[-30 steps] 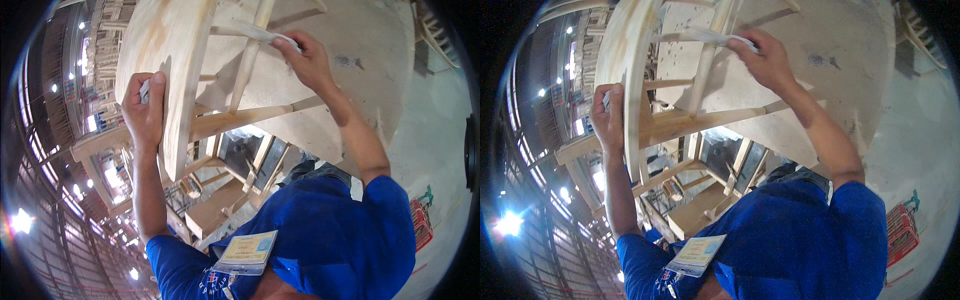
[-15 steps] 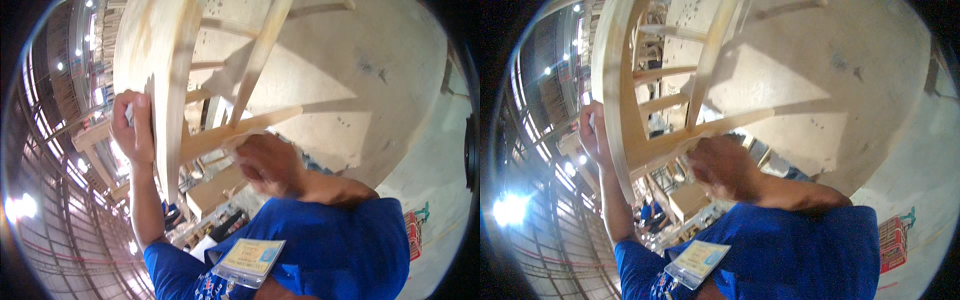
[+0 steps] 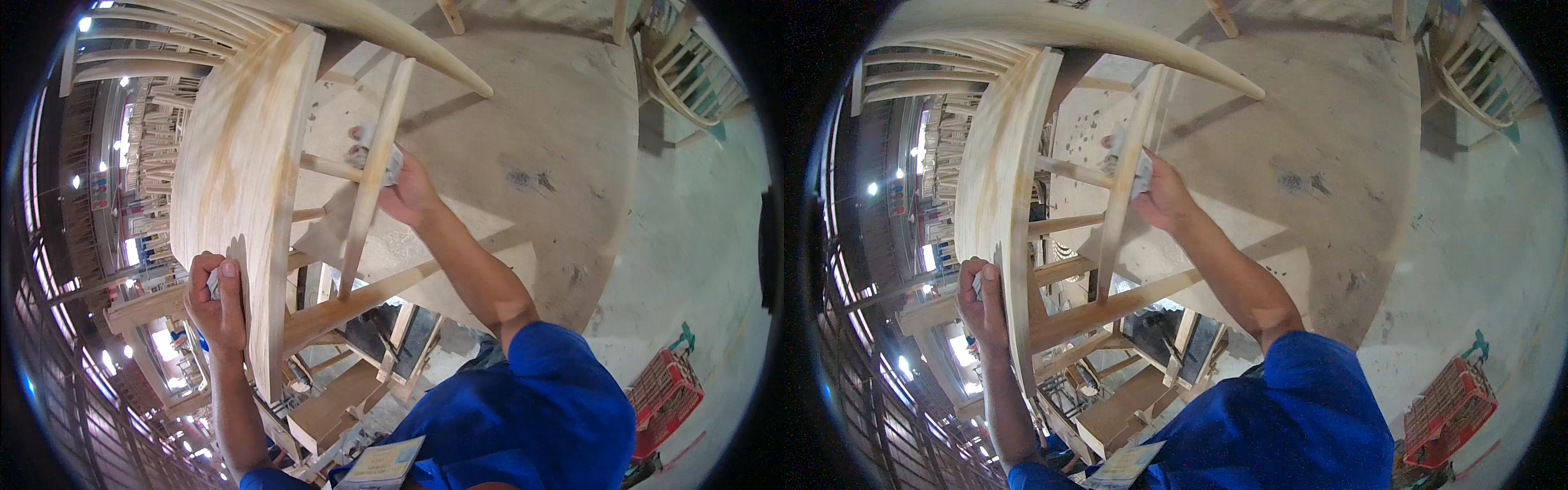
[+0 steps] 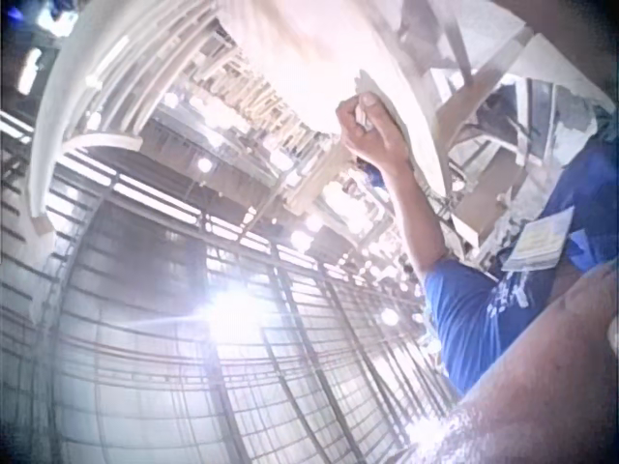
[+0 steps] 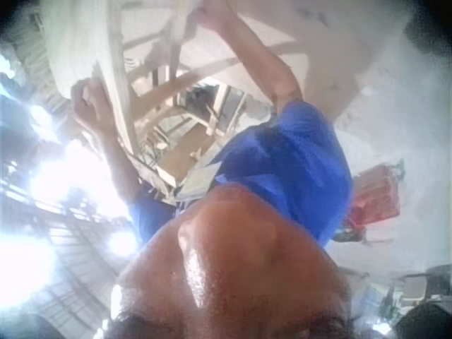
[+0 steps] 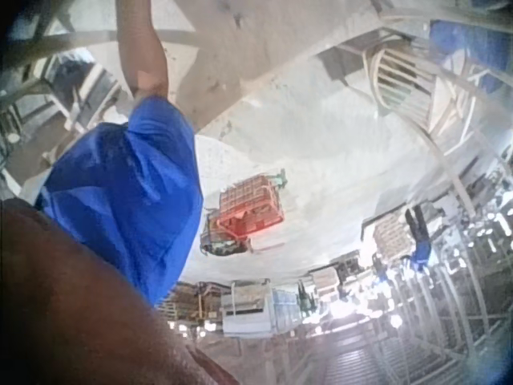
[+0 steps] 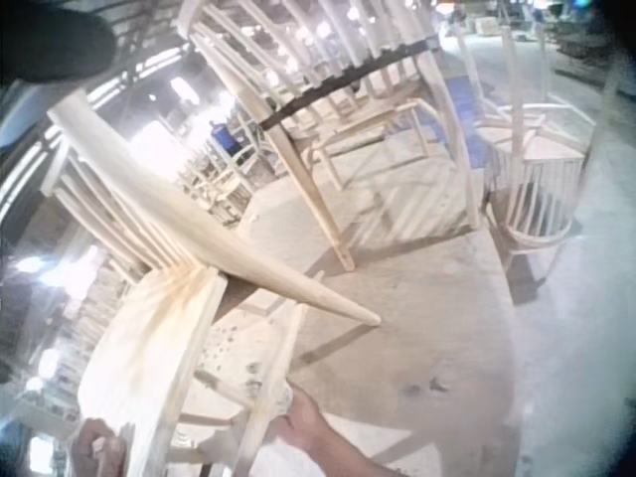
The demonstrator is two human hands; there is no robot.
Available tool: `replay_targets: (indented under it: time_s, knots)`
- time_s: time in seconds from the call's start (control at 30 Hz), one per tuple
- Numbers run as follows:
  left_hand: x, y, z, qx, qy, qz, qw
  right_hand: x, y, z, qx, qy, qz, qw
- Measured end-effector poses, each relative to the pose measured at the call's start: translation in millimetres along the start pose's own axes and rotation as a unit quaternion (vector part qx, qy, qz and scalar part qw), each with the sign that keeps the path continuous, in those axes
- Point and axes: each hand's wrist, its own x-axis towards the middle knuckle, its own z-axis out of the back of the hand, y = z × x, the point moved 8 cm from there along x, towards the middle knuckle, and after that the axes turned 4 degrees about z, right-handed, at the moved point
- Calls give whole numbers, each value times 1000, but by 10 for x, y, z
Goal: The person wipes the surface of a wooden chair with a white cloth, focusing on the seat and backrest. They then lift the chair, turn it upside down, and wipe the underside of the seat and the legs. Finally, the person places the chair upright and moves it to a different location.
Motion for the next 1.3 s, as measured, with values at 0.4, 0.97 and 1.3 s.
replay_targets:
  time_s: [0.4,0.97,1.3]
  knots:
    - [-20,-60,21,-3,-13,-11,1000,-649,385,-164,-495,-88,193,842]
    - [29,-149,59,-28,6,-33,999,163,1795,-901,-699,-160,361,597]
    - [-812,-527,376,-9,24,-86,996,-1664,1210,-22,-815,-111,81,564]
